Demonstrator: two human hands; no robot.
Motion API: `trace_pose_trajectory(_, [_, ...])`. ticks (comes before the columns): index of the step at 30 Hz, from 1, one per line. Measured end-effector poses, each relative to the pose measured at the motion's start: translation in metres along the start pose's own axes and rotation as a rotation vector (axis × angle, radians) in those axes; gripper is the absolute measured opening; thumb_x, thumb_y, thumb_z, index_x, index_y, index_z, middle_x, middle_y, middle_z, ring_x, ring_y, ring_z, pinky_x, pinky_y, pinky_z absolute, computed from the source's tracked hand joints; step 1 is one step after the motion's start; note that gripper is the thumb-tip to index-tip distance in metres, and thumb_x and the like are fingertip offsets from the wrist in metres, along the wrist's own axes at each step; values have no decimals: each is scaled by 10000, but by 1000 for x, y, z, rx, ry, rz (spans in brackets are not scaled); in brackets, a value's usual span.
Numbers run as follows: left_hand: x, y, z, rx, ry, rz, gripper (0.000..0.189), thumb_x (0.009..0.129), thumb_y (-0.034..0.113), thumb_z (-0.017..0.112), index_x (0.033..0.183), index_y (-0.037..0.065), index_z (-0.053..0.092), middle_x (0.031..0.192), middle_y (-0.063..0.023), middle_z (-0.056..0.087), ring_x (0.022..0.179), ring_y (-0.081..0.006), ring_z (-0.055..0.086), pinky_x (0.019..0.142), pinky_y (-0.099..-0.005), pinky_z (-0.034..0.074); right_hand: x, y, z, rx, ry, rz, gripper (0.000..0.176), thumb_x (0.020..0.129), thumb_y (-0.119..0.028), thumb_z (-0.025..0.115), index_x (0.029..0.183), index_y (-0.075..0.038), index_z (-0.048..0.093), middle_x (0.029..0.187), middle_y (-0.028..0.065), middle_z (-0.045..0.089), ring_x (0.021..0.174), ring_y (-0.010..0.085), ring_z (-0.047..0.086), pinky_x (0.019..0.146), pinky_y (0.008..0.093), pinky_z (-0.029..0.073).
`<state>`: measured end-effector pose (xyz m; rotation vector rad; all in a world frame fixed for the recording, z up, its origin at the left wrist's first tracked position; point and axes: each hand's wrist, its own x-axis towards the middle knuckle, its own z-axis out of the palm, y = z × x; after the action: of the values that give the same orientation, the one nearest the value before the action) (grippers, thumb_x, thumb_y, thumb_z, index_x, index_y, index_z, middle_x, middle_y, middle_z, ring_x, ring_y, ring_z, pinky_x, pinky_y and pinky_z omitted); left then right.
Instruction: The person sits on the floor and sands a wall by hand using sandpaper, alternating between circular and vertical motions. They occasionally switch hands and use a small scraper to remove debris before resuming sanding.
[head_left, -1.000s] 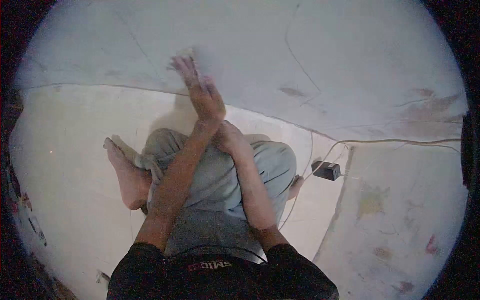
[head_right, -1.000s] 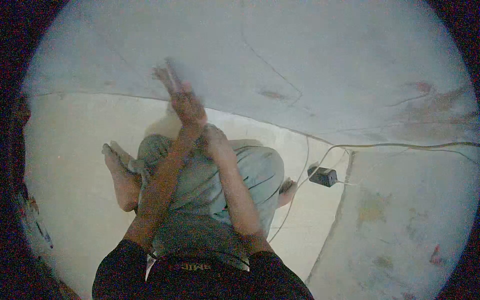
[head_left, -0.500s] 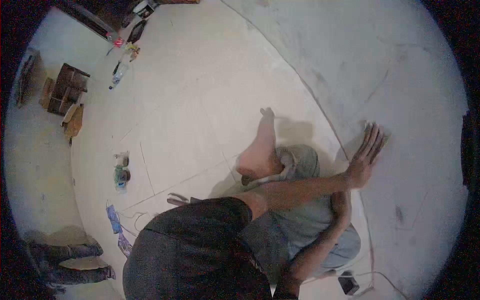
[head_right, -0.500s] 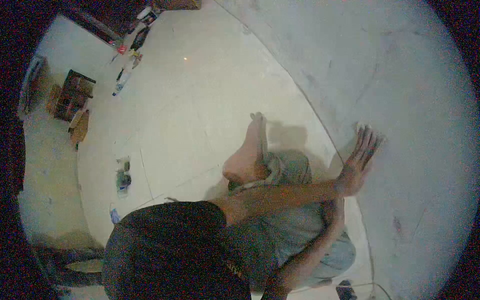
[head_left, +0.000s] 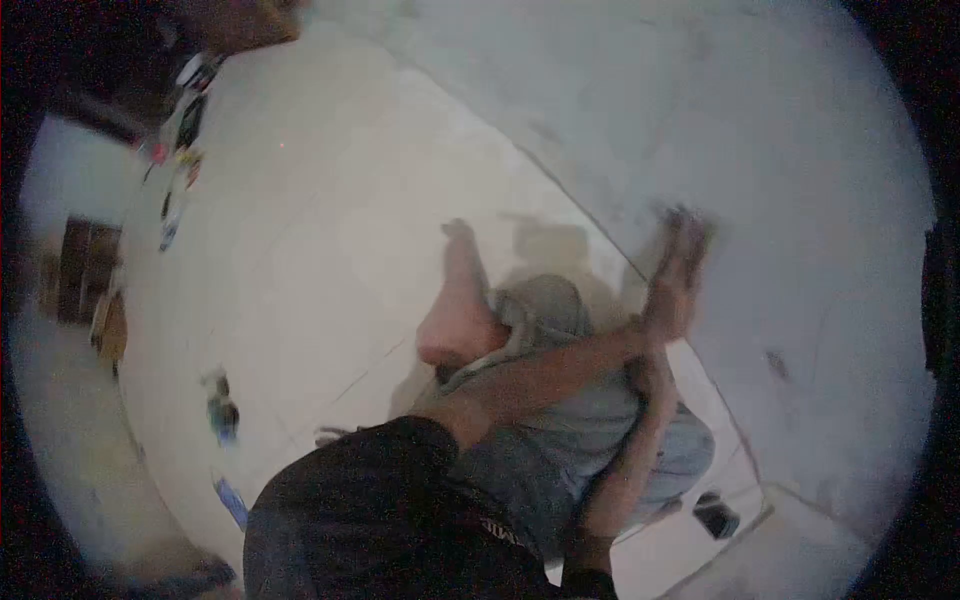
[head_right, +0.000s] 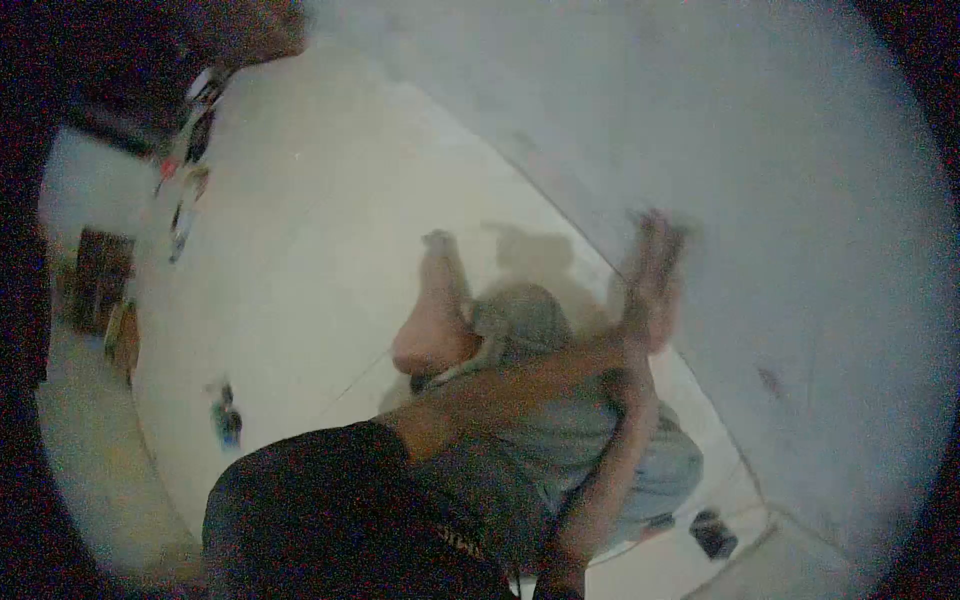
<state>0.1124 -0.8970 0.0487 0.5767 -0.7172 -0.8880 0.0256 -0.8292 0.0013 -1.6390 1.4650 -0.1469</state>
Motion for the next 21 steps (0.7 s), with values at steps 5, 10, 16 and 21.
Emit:
trace_pose_trajectory(5, [-30, -11, -12, 635, -121, -5, 508, 975, 133, 354, 1469, 85, 247, 1559, -139, 18, 1432, -326, -8, 1151, -433, 53, -1, 60, 26, -327, 36, 165, 459, 775, -212, 637, 1199, -51, 564, 1244, 168, 566, 1169, 329, 515, 955, 405, 426])
trace_pose_trajectory(10, [-8, 9, -9, 844, -18, 174, 629, 998, 461, 207, 1481, 64, 141, 1543, -193, 10, 1425, -365, 8, 1142, -494, 77, -25, -38, -8, -232, -5, 65, 330, 834, -62, 504, 1156, -32, 570, 1157, 204, 596, 1094, 380, 554, 941, 444, 445])
trace_pose_trajectory(16, [-17, -22, -24, 989, -123, 303, 575, 1016, 382, 230, 1473, 39, 163, 1540, -202, 38, 1417, -396, 24, 1141, -478, 102, -4, 28, 33, -182, 124, 42, 297, 819, -144, 559, 1090, -33, 609, 1121, 211, 611, 1090, 373, 554, 920, 436, 449])
trace_pose_trajectory(21, [-29, -11, -8, 819, -206, 274, 553, 1017, 323, 285, 1470, 30, 164, 1543, -194, 34, 1425, -364, 17, 1151, -441, 86, -23, -5, 7, -200, 64, 91, 303, 830, -219, 577, 1068, -37, 625, 1093, 220, 619, 1098, 362, 550, 908, 418, 448])
